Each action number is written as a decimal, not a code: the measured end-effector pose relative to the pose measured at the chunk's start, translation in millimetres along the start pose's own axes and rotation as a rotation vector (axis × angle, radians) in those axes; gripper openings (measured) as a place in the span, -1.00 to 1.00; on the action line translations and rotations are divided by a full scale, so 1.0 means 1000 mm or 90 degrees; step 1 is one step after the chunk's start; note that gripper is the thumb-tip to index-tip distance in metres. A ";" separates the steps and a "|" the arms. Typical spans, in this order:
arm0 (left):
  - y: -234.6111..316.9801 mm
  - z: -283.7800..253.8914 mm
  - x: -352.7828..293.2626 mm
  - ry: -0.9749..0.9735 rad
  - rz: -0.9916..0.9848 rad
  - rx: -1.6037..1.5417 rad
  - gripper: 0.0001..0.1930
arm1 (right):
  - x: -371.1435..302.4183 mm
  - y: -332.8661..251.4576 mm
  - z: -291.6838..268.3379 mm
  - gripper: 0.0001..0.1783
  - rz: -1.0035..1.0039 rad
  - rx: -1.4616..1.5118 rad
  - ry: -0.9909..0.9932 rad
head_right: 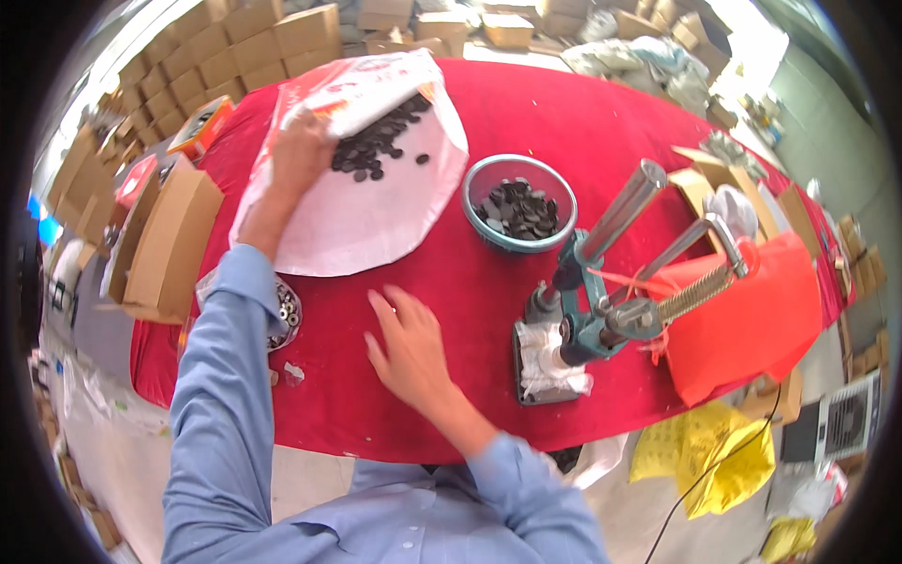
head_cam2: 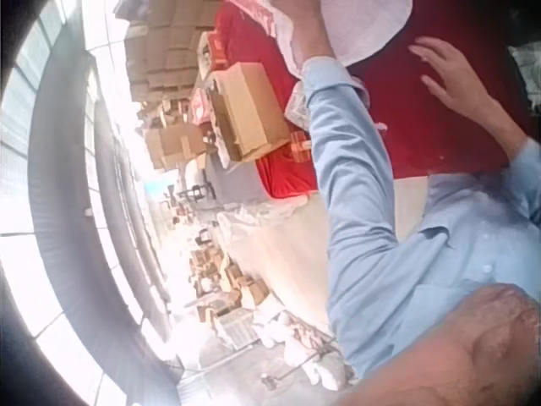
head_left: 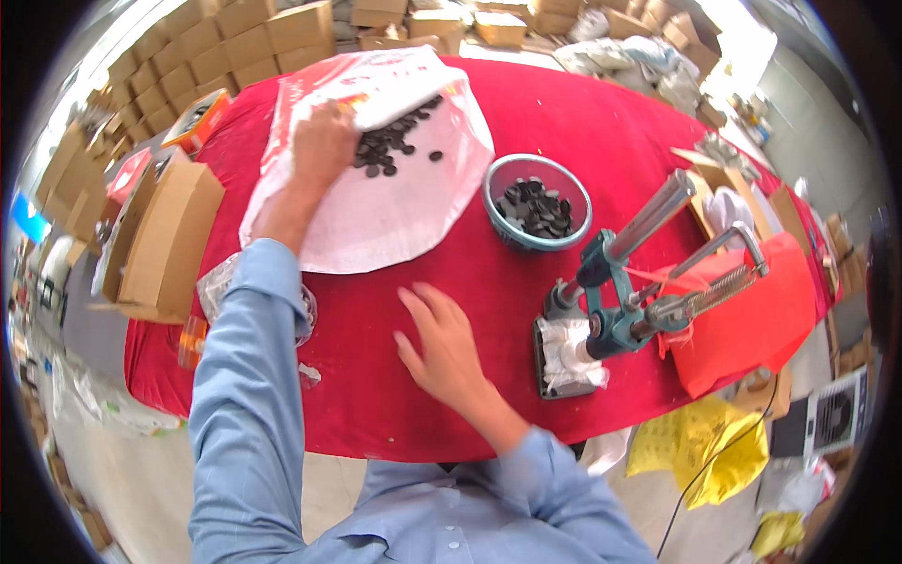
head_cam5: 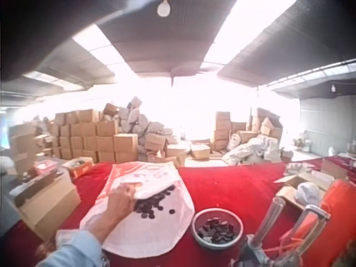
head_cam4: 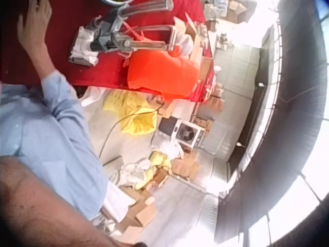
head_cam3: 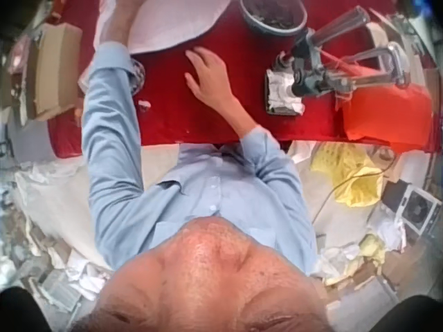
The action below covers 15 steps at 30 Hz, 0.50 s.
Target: The person retrieves small metal components from a cardboard box and places them into a red bag. They then move to a red table, adjust a manual press, and pour dark circular discs from a white sack onto the table. The person spreads the discs and begins picking them up one by one, preparing them for processing with the press.
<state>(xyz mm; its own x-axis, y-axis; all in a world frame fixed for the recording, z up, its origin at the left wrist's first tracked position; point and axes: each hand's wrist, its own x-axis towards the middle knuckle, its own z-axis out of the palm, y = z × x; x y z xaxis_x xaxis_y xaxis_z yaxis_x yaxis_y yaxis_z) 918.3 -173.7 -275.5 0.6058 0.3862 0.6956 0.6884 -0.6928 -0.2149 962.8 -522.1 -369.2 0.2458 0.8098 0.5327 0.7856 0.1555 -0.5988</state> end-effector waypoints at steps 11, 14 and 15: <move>-0.014 -0.122 0.026 0.247 0.096 -0.156 -0.71 | 0.098 0.127 0.137 -0.36 0.081 -0.280 0.002; 0.005 -0.120 0.034 0.299 0.097 -0.166 -0.93 | 0.097 0.126 0.141 -0.36 0.069 -0.293 0.000; 0.010 -0.118 0.039 0.325 0.091 -0.176 -0.89 | 0.097 0.126 0.139 -0.35 0.073 -0.298 -0.003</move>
<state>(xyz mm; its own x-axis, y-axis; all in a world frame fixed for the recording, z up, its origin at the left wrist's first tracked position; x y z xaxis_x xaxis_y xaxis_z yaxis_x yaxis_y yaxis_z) 901.8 -237.3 -170.0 0.3690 -0.0159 0.9293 0.4432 -0.8758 -0.1910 1006.8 -345.0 -476.6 0.3438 0.8098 0.4755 0.9252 -0.2054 -0.3191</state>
